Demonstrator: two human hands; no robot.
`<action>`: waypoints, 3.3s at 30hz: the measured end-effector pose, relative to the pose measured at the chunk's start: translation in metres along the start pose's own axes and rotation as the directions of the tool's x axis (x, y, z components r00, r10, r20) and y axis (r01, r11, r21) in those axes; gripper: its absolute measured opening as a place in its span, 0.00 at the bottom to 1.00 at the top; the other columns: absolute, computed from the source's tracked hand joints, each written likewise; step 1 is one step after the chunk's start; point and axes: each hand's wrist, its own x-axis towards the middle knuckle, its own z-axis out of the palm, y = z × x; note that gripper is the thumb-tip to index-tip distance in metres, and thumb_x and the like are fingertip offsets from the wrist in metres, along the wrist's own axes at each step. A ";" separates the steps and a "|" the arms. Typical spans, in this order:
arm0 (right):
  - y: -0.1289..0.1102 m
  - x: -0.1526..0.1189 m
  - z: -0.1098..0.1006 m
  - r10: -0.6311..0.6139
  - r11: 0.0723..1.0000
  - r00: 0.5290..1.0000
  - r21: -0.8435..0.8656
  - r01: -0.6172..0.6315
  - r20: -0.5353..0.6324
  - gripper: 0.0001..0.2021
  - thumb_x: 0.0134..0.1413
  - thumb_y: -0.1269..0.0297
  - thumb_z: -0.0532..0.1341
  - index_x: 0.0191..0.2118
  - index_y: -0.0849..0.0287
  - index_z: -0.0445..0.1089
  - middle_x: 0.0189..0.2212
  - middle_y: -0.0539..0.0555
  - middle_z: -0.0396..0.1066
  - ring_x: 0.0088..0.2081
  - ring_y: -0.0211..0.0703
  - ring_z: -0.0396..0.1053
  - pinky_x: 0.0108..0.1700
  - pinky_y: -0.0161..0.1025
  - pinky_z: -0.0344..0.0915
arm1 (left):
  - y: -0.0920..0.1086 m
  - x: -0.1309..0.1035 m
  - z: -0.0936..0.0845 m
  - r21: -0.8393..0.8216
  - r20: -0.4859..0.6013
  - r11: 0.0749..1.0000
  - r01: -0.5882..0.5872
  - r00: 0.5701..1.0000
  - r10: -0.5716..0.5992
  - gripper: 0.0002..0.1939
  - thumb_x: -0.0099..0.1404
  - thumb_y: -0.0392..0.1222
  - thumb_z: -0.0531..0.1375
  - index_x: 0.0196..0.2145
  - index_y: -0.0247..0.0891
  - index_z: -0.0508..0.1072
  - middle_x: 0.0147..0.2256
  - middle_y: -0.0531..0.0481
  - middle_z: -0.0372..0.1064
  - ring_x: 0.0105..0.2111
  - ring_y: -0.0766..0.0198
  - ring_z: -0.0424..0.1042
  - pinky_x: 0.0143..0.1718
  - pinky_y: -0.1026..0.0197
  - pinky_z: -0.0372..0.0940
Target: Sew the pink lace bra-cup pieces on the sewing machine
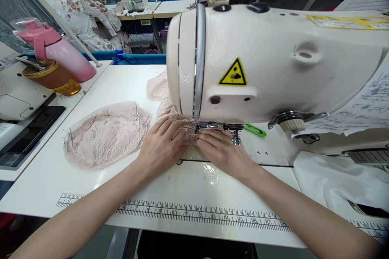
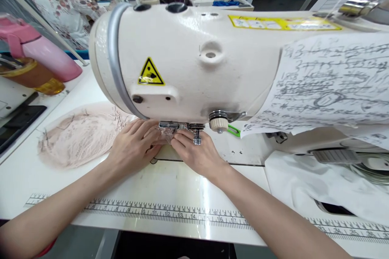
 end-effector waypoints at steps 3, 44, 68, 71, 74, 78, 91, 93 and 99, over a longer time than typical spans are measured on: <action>-0.001 0.000 0.002 -0.005 0.999 1.000 0.032 0.006 -0.010 0.11 0.62 0.76 0.53 0.34 0.57 0.70 0.35 0.50 0.74 0.40 0.37 0.67 0.45 0.37 0.60 | 0.000 0.000 -0.002 -0.022 -0.021 0.999 -0.029 0.999 0.028 0.04 0.65 0.34 0.58 0.38 0.34 0.72 0.45 0.40 0.73 0.49 0.54 0.72 0.52 0.52 0.66; -0.009 -0.002 -0.008 -0.235 0.949 0.955 0.167 0.266 -0.183 0.07 0.56 0.77 0.59 0.36 0.59 0.70 0.32 0.48 0.77 0.38 0.37 0.73 0.43 0.37 0.72 | -0.003 -0.012 0.006 -0.232 0.217 0.956 -0.177 0.949 0.228 0.30 0.68 0.45 0.52 0.62 0.22 0.57 0.62 0.32 0.57 0.63 0.48 0.59 0.61 0.48 0.60; -0.018 0.006 -0.003 -0.247 0.948 0.933 0.133 0.289 -0.263 0.07 0.62 0.73 0.58 0.33 0.62 0.72 0.29 0.47 0.76 0.34 0.34 0.73 0.37 0.33 0.73 | -0.010 -0.006 0.003 -0.231 0.263 0.967 -0.107 0.950 0.168 0.29 0.63 0.40 0.53 0.61 0.29 0.63 0.60 0.38 0.62 0.60 0.51 0.63 0.62 0.45 0.60; -0.017 0.006 -0.003 -0.246 0.948 0.931 0.131 0.289 -0.272 0.08 0.62 0.74 0.58 0.33 0.62 0.72 0.29 0.47 0.76 0.34 0.34 0.73 0.36 0.32 0.73 | -0.010 -0.005 0.002 -0.211 0.257 0.970 -0.119 0.951 0.172 0.28 0.63 0.40 0.52 0.60 0.27 0.64 0.60 0.38 0.62 0.60 0.51 0.64 0.61 0.46 0.61; -0.016 0.005 -0.003 -0.254 0.946 0.929 0.130 0.296 -0.269 0.07 0.60 0.75 0.58 0.32 0.62 0.72 0.28 0.47 0.76 0.35 0.35 0.73 0.37 0.33 0.73 | -0.010 -0.005 0.002 -0.204 0.258 0.972 -0.117 0.951 0.169 0.29 0.63 0.40 0.53 0.60 0.27 0.64 0.60 0.38 0.62 0.60 0.51 0.64 0.60 0.46 0.61; -0.014 0.004 -0.004 -0.255 0.946 0.930 0.131 0.297 -0.264 0.06 0.60 0.74 0.59 0.33 0.63 0.72 0.28 0.48 0.75 0.35 0.36 0.73 0.38 0.34 0.73 | -0.009 -0.005 0.004 -0.194 0.270 0.975 -0.106 0.950 0.157 0.31 0.61 0.40 0.54 0.60 0.27 0.63 0.60 0.37 0.63 0.60 0.50 0.63 0.61 0.45 0.60; -0.005 -0.003 -0.005 -0.197 0.977 0.975 0.065 0.204 -0.103 0.11 0.60 0.77 0.55 0.35 0.57 0.72 0.29 0.49 0.74 0.37 0.37 0.69 0.37 0.33 0.68 | -0.001 -0.006 0.007 -0.092 0.259 0.988 -0.122 0.955 0.142 0.31 0.65 0.48 0.53 0.60 0.25 0.63 0.59 0.36 0.63 0.59 0.48 0.65 0.61 0.43 0.57; -0.005 -0.004 -0.004 -0.193 0.979 0.977 0.052 0.199 -0.095 0.11 0.60 0.77 0.55 0.35 0.57 0.71 0.29 0.49 0.73 0.37 0.36 0.69 0.37 0.32 0.67 | 0.000 -0.006 0.007 -0.079 0.260 0.990 -0.120 0.956 0.137 0.30 0.65 0.48 0.53 0.60 0.26 0.64 0.59 0.36 0.63 0.59 0.48 0.65 0.61 0.43 0.57; -0.001 -0.005 -0.004 -0.177 0.983 0.980 0.026 0.180 -0.087 0.12 0.58 0.81 0.54 0.35 0.56 0.69 0.30 0.48 0.73 0.38 0.36 0.69 0.37 0.32 0.66 | 0.002 -0.005 0.007 -0.073 0.254 0.991 -0.110 0.959 0.125 0.29 0.65 0.47 0.52 0.59 0.26 0.64 0.59 0.36 0.64 0.59 0.49 0.64 0.61 0.44 0.56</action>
